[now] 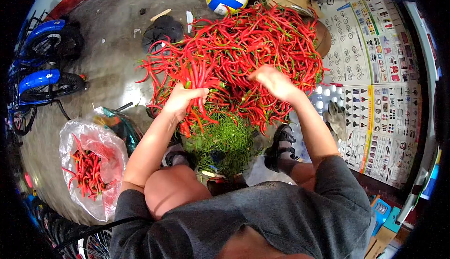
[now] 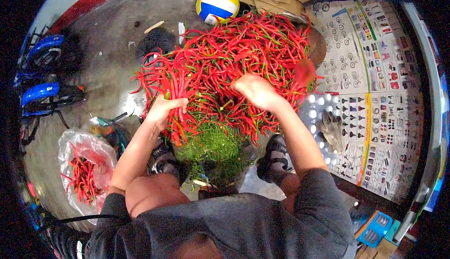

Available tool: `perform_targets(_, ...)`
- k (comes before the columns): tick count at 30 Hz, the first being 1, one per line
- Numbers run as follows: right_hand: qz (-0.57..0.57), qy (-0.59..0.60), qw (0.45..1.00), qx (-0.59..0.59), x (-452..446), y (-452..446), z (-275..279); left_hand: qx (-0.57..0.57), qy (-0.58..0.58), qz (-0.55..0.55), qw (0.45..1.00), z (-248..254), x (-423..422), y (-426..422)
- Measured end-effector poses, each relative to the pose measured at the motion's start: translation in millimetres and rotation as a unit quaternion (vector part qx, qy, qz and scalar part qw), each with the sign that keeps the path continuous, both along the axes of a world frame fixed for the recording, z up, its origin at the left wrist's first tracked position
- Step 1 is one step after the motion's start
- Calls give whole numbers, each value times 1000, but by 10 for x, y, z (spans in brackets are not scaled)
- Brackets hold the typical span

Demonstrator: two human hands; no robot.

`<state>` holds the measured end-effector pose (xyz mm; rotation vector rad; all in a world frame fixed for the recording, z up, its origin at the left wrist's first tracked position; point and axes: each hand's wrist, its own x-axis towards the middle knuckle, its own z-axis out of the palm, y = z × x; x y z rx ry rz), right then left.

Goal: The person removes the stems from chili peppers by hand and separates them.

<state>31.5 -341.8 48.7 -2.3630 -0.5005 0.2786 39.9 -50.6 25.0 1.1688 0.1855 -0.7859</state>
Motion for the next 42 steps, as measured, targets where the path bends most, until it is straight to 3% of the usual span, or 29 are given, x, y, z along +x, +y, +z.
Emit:
perform_targets(2, -231, -28, 941, -247, 167, -243, -288, -5, -15, 16, 1000, -16, 0, -43)
perform_targets(4, -316, -95, 886, -325, 307, -504, -711, -34, 25, 44, 998, 43, -19, -75)
perform_targets(7, -360, -35, 850, -383, 437, -591, -897, -44, 27, 44, 998, 30, -23, -63)
perform_targets(12, -434, -75, 852, -282, 364, -579, -596, -82, 7, 52, 995, -63, -3, -16)
perform_targets(16, -442, -68, 887, -114, -36, -243, -232, -148, 82, 36, 985, -56, -49, -88)
perform_targets(18, -334, -148, 915, -173, -277, 118, -57, -199, 95, 11, 975, 46, -72, -158)
perform_targets(20, -160, -265, 938, -157, -420, 413, -14, -203, 97, -25, 974, 57, -99, -199)
perform_targets(22, -65, -229, 953, -188, -543, 621, -2, -211, 119, -25, 970, -76, -105, -217)
perform_targets(24, 34, -216, 966, -137, -581, 744, 88, -219, 141, -24, 965, -119, -96, -201)
perform_targets(27, 154, -137, 978, -21, -553, 811, 160, -134, 192, 4, 972, -47, -145, -182)
perform_targets(28, 197, -124, 972, 13, -520, 821, 180, -155, 180, -40, 971, -53, -156, -171)
perform_targets(37, 355, -50, 921, 150, -460, 956, 417, -124, 232, -102, 959, -30, -153, -264)
perform_targets(38, 381, -41, 916, 118, -473, 975, 490, -188, 252, -96, 944, -57, -113, -245)
perform_targets(40, 339, 14, 933, 118, -457, 915, 465, -186, 239, -65, 951, -135, -92, -200)
perform_targets(42, 230, -6, 966, 118, -270, 603, 297, -179, 225, -35, 957, -48, -69, -152)
